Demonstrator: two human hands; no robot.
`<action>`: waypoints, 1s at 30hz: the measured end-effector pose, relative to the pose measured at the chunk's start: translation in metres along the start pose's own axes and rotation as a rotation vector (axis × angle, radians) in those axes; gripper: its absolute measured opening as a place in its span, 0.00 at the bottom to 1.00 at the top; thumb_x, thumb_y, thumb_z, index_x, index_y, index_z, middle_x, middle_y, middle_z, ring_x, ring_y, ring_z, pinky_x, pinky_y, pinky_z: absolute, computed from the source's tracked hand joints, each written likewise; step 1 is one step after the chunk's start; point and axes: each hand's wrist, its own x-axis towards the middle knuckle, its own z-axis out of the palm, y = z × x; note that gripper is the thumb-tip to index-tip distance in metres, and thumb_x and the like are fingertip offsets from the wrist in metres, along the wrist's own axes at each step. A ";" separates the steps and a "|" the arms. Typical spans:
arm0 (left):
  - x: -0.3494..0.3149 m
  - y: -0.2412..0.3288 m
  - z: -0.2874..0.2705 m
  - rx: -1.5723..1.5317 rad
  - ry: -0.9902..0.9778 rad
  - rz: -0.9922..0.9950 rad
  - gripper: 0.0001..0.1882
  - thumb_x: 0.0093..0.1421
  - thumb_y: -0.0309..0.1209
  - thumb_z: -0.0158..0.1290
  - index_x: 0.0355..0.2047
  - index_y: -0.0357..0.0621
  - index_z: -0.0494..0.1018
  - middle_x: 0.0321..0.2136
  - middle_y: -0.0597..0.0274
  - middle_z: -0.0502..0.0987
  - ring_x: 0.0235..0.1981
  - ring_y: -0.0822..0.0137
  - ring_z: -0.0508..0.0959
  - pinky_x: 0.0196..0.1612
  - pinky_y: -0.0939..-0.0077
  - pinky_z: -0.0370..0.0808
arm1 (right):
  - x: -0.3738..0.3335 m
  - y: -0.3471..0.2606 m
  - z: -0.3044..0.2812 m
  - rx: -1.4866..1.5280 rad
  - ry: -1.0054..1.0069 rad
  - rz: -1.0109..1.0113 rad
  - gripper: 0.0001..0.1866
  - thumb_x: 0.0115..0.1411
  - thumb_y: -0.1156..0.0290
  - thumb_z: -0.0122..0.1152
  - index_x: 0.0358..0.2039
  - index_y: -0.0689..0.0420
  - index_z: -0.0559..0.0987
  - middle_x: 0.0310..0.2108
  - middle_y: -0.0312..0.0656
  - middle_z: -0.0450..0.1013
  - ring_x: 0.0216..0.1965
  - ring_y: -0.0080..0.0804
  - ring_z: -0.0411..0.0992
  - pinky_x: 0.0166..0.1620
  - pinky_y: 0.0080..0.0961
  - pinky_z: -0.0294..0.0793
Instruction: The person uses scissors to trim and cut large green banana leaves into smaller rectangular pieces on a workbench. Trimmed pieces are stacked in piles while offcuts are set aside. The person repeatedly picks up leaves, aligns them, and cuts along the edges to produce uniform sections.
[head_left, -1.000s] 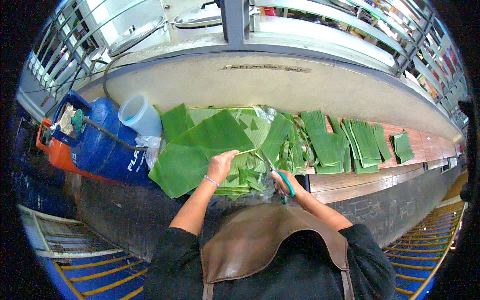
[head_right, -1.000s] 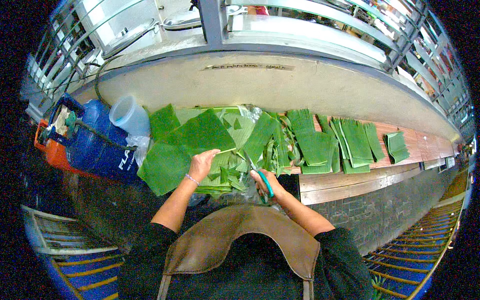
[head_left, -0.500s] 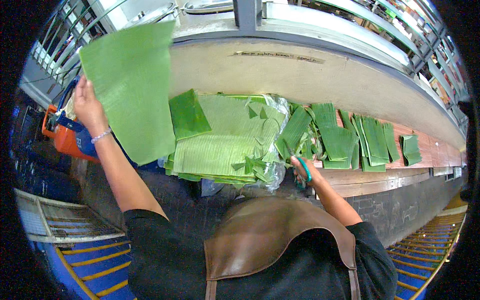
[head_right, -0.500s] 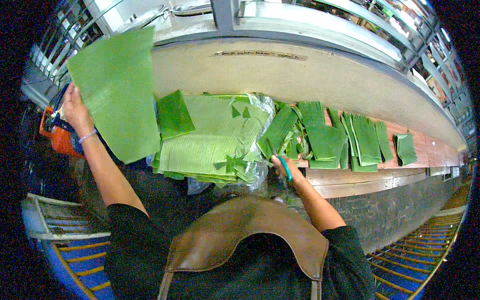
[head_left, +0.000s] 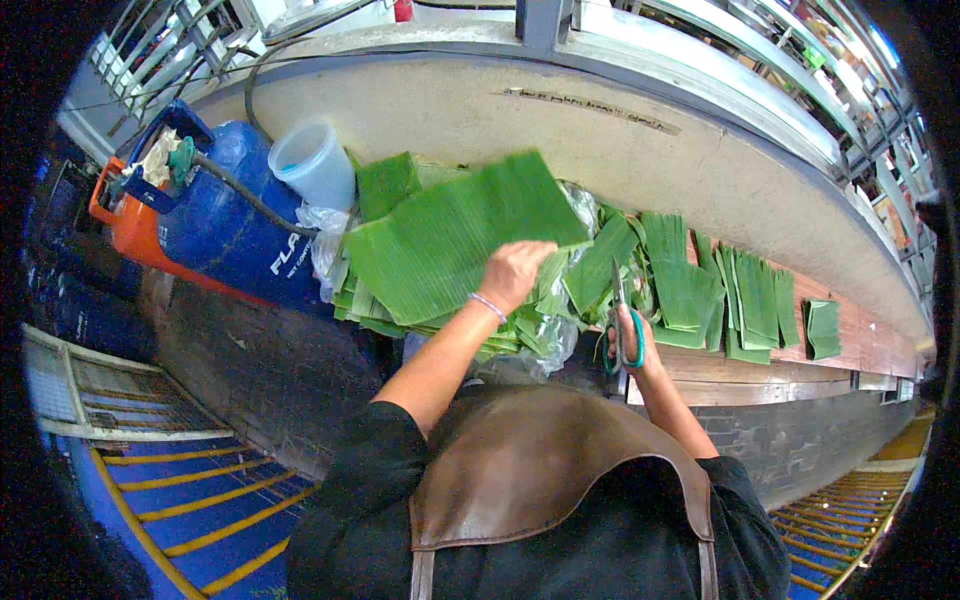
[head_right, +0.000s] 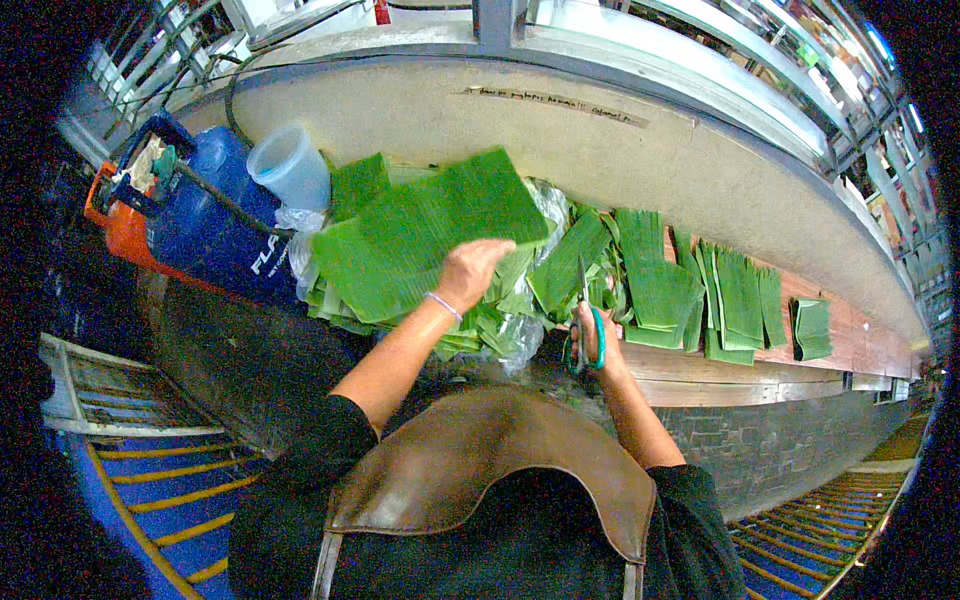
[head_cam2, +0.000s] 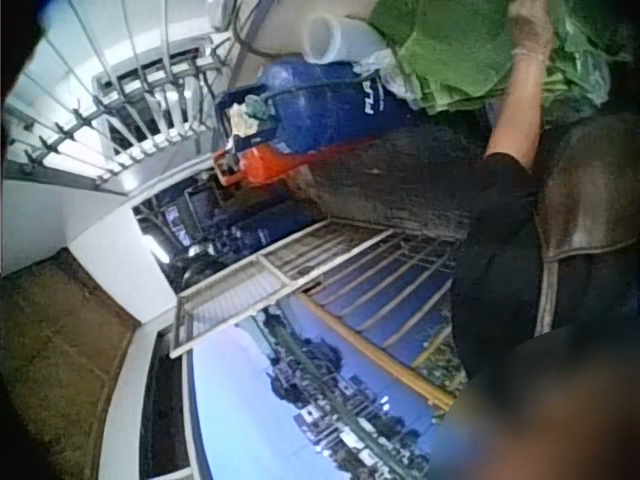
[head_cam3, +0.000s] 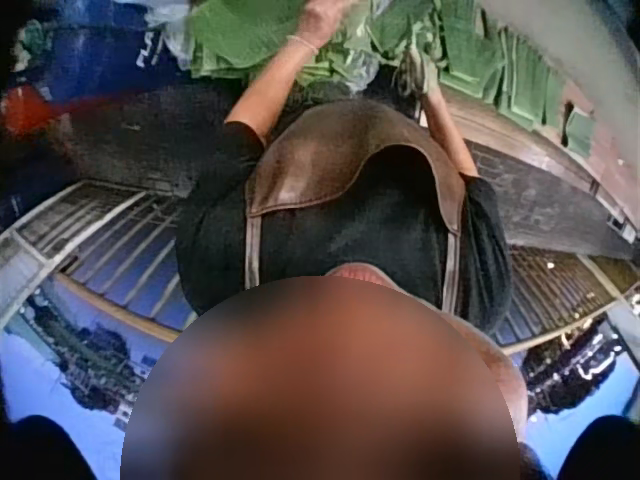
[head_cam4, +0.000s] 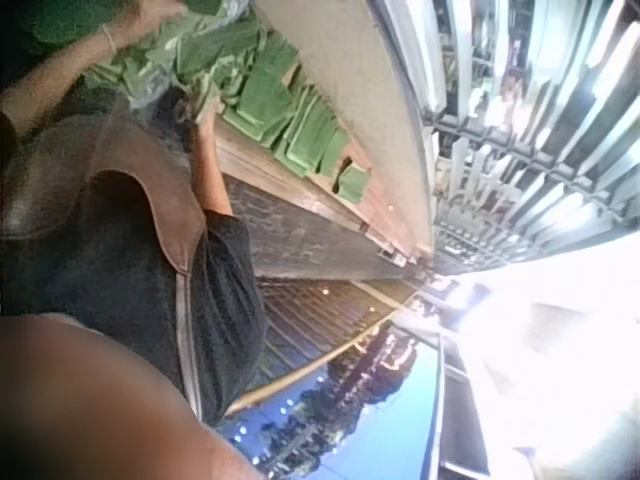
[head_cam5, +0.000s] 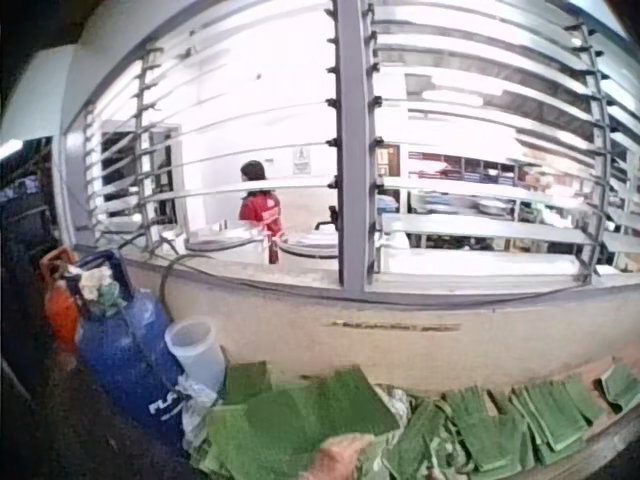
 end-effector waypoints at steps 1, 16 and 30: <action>-0.017 -0.001 0.014 0.045 -0.137 -0.002 0.13 0.55 0.25 0.49 0.40 0.47 0.77 0.40 0.58 0.79 0.45 0.60 0.77 0.49 0.64 0.72 | -0.001 0.001 0.000 0.029 -0.007 0.014 0.23 0.63 0.47 0.50 0.41 0.56 0.71 0.17 0.35 0.66 0.12 0.24 0.62 0.16 0.24 0.65; -0.066 -0.026 -0.009 -0.039 -0.159 -0.175 0.17 0.46 0.21 0.60 0.39 0.43 0.76 0.41 0.55 0.77 0.45 0.54 0.75 0.50 0.64 0.73 | -0.043 -0.002 0.029 -0.325 -0.576 -0.082 0.31 0.61 0.44 0.51 0.49 0.60 0.68 0.25 0.36 0.68 0.26 0.25 0.67 0.29 0.23 0.69; -0.129 -0.073 -0.109 0.457 0.142 -0.586 0.27 0.44 0.29 0.64 0.47 0.45 0.72 0.48 0.50 0.71 0.53 0.51 0.67 0.56 0.56 0.63 | -0.041 -0.005 0.039 -0.278 -0.487 -0.053 0.29 0.60 0.43 0.52 0.45 0.60 0.71 0.26 0.37 0.68 0.27 0.26 0.68 0.30 0.25 0.71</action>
